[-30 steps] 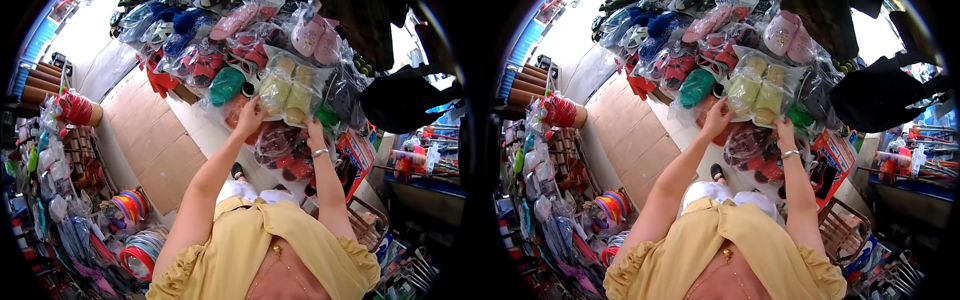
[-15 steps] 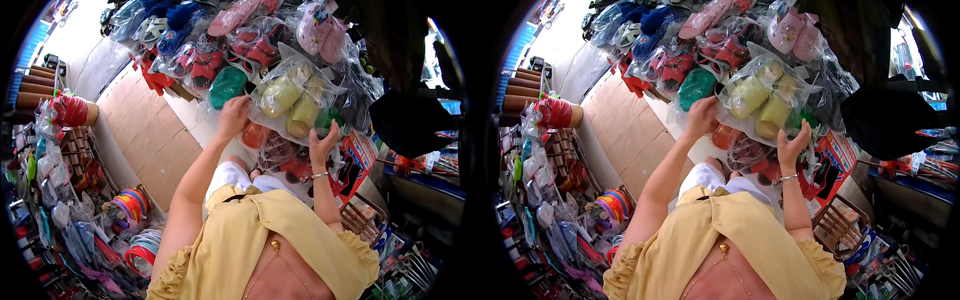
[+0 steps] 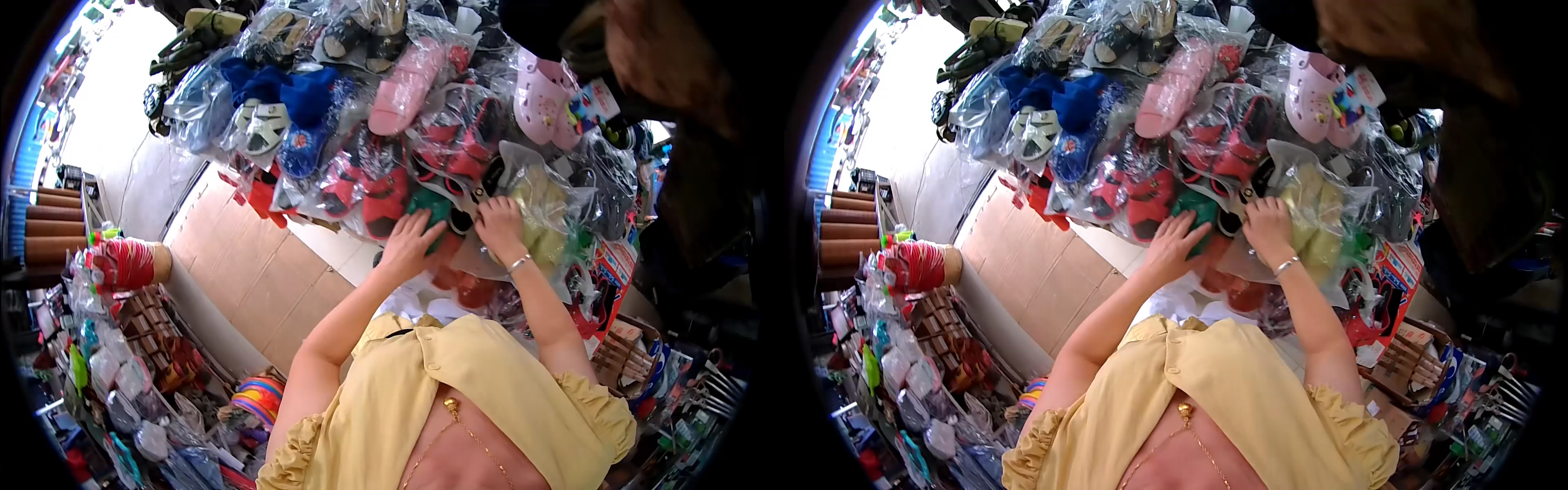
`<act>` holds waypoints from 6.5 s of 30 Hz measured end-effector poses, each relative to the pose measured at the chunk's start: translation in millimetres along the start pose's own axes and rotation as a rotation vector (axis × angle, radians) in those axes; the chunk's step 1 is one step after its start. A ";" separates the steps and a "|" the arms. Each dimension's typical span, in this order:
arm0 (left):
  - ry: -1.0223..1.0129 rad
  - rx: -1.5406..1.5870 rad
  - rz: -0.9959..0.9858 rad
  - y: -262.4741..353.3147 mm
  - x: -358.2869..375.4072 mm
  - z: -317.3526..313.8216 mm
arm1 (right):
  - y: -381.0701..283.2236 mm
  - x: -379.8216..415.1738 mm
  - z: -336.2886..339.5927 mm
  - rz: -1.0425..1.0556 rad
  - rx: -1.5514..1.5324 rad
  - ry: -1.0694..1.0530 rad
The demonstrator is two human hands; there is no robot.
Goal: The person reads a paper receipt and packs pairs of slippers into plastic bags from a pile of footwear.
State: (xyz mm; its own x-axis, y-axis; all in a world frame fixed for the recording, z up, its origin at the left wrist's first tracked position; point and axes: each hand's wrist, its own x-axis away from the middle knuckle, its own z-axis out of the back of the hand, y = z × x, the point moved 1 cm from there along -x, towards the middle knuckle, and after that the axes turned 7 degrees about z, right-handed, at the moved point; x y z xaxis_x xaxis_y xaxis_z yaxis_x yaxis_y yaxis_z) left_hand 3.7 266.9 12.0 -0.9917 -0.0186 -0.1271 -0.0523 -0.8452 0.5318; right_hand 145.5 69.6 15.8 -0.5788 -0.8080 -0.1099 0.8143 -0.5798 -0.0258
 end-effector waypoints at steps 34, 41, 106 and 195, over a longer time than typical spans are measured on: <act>-0.215 1.364 0.357 -157.1 -225.8 69.8 | -33.6 -156.6 43.2 -0.403 -0.337 0.618; -0.085 1.524 0.578 -135.3 -230.6 70.0 | -34.9 -210.8 16.8 -0.519 -0.475 0.512; 0.264 0.889 0.052 -88.9 -118.0 113.7 | -92.3 -141.8 37.9 -0.130 -0.174 0.537; 0.281 0.084 -0.634 -15.8 -110.1 125.9 | -140.3 -96.3 -5.1 -0.394 0.024 0.296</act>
State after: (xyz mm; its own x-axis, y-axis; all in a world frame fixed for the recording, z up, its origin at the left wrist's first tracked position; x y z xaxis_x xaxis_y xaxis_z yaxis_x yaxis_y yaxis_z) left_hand 98.9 349.5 123.0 -0.6995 0.3176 -0.6401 -0.6310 -0.6949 0.3448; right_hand 87.2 229.3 24.9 -0.8029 -0.4642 -0.3739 0.5325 -0.8406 -0.0997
